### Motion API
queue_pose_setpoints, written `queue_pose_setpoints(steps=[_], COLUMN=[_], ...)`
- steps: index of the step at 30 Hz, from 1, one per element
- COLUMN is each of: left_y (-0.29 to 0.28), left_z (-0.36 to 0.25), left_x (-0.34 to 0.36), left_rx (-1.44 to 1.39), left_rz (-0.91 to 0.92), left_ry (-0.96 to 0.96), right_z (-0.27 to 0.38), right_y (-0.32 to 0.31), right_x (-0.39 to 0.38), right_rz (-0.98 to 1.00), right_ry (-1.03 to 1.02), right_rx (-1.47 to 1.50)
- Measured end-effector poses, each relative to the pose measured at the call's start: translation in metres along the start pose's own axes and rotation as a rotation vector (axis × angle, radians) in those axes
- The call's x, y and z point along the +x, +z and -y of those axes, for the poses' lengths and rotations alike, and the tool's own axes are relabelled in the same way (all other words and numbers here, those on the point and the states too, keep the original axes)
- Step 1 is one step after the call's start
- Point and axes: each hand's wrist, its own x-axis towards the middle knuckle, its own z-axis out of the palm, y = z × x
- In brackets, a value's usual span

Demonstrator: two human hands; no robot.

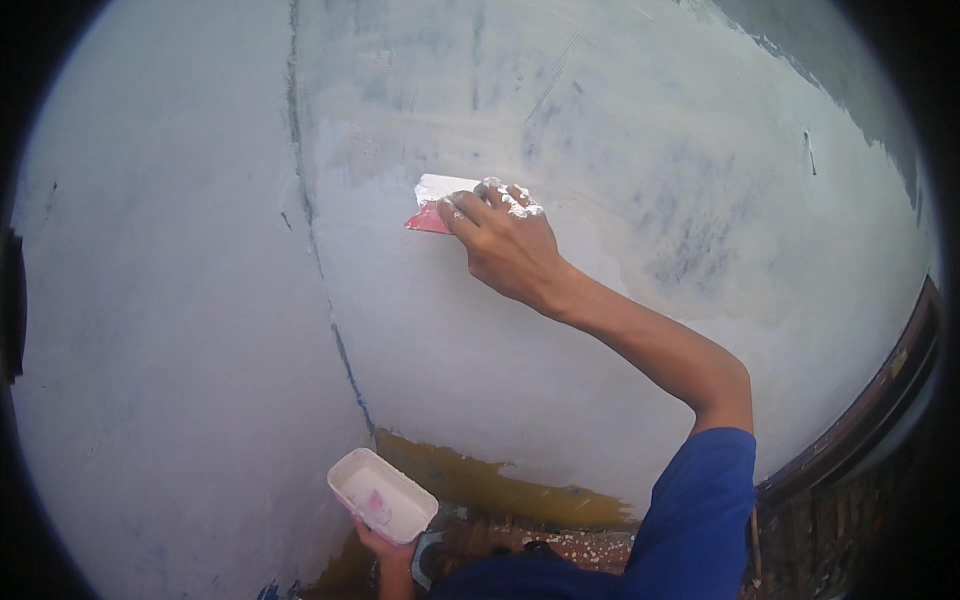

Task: The person patches a wall by applying white putty from a small container onto the surface using a scraper, spreading it over various sections of the wall.

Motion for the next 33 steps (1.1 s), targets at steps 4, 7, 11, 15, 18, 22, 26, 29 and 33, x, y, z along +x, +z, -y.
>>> queue_pose_setpoints(steps=[4,7,11,15,18,22,26,29,33], left_y=[0.001,0.006,0.002,0.002,0.01,0.01,0.013,0.025,0.028], left_z=[0.002,0.001,0.002,0.003,0.004,0.011,0.015,0.017,0.016], left_x=[-0.009,-0.01,-0.009,-0.008,-0.011,-0.011,-0.005,-0.009,-0.006], left_rx=[-0.008,-0.048,-0.062,-0.045,-0.038,-0.047,-0.054,-0.035,-0.049], left_rz=[0.0,-0.021,-0.022,-0.003,0.006,0.016,0.023,0.042,0.04], left_ry=[0.022,-0.001,-0.013,0.027,-0.003,-0.04,-0.036,-0.061,-0.068], right_z=[-0.068,-0.07,-0.015,-0.033,-0.117,-0.165,-0.104,-0.044,-0.027], right_y=[-0.027,-0.003,0.001,-0.066,-0.104,-0.109,-0.047,-0.014,-0.014], right_x=[0.03,0.009,-0.028,0.007,0.054,0.065,0.016,-0.033,-0.036], right_rz=[-0.27,-0.186,0.014,-0.186,-0.462,-0.414,-0.195,-0.005,0.159], right_ry=[0.084,0.163,0.165,0.113,0.027,0.071,0.038,-0.05,-0.026], right_rx=[-0.29,-0.327,-0.061,0.134,-0.135,-0.345,-0.273,-0.135,0.088])
